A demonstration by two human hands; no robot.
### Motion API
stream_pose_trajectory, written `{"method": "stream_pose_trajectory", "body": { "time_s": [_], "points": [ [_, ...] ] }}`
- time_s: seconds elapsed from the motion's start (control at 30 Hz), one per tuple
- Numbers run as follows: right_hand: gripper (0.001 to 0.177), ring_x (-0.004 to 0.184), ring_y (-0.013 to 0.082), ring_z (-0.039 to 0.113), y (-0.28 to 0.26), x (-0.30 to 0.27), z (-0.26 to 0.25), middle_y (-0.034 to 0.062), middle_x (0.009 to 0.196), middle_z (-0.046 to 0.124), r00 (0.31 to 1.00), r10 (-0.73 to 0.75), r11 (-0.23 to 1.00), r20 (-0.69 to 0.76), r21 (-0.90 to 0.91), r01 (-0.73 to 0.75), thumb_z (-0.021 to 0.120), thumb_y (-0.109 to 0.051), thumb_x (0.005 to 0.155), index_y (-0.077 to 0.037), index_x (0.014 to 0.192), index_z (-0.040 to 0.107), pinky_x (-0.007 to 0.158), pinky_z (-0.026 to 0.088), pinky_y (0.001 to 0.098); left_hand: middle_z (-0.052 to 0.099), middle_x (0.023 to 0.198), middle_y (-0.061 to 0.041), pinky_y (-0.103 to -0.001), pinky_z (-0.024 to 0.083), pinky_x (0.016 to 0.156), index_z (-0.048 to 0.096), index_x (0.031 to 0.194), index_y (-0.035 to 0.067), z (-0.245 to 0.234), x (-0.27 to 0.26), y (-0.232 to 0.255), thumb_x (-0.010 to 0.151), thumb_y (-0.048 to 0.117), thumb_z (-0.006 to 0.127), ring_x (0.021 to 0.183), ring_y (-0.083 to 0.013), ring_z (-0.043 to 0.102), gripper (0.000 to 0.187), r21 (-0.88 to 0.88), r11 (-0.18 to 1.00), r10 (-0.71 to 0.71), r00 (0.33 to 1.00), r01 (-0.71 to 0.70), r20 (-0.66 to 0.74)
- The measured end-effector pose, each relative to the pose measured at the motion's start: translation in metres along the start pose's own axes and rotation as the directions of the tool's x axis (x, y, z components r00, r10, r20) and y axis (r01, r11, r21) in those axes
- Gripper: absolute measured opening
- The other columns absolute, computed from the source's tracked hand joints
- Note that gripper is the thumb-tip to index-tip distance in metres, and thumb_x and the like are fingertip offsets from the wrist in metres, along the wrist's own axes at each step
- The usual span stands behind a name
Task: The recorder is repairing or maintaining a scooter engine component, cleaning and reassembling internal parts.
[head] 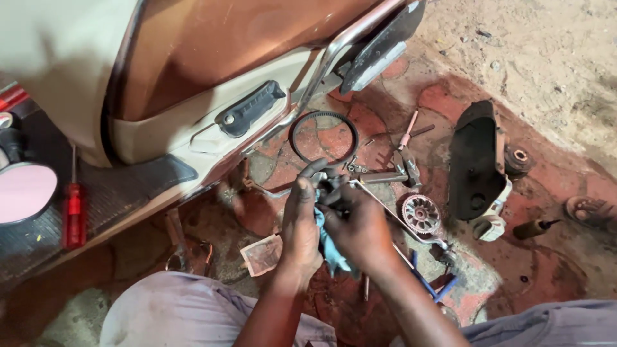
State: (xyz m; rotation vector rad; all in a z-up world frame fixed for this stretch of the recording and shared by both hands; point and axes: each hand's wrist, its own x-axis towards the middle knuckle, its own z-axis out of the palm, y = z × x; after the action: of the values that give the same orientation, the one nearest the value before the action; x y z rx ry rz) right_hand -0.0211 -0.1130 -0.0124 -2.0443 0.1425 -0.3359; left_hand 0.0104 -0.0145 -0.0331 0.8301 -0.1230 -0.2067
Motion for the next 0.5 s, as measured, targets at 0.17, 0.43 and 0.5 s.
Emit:
{"method": "stream_pose_trajectory", "body": {
  "time_s": [0.17,0.43,0.5],
  "points": [
    [0.02,0.076,0.0402,0.073,-0.009,0.01,-0.008,0.0248,0.087,0.073,0.987,-0.087,0.975,-0.138,-0.215,0.056,0.075,-0.008,0.085,0.0,0.101,0.067,0.067,0.055,0.0455,0.063,0.13,-0.007,-0.034,0.045,0.108,0.053,0.143,0.003,0.004,-0.003,-0.013,0.101,0.053,0.052,0.122,-0.0173,0.058,0.065,0.103,0.995,0.011,1.0,-0.014,0.023],
    [0.012,0.079,0.0213,0.069,0.026,-0.006,-0.001,0.0121,0.087,0.074,0.987,0.136,0.963,0.081,0.225,-0.151,0.07,-0.006,0.088,0.002,0.097,0.068,0.071,0.056,0.0336,0.067,0.126,-0.014,-0.038,0.048,0.11,0.058,0.135,-0.002,0.001,0.0,0.001,0.107,0.054,0.054,0.121,-0.0241,0.064,0.064,0.15,0.975,0.139,0.977,-0.163,0.16],
    [0.011,0.08,0.0156,0.066,0.024,-0.012,-0.008,0.0077,0.087,0.073,0.968,0.166,0.903,0.188,0.366,-0.226,0.07,-0.004,0.086,0.002,0.096,0.069,0.072,0.055,0.0304,0.07,0.125,-0.016,-0.039,0.05,0.109,0.059,0.133,-0.004,0.004,-0.004,0.009,0.107,0.055,0.053,0.121,-0.0262,0.067,0.064,0.142,0.978,0.128,0.977,-0.153,0.169]
  ]
}}
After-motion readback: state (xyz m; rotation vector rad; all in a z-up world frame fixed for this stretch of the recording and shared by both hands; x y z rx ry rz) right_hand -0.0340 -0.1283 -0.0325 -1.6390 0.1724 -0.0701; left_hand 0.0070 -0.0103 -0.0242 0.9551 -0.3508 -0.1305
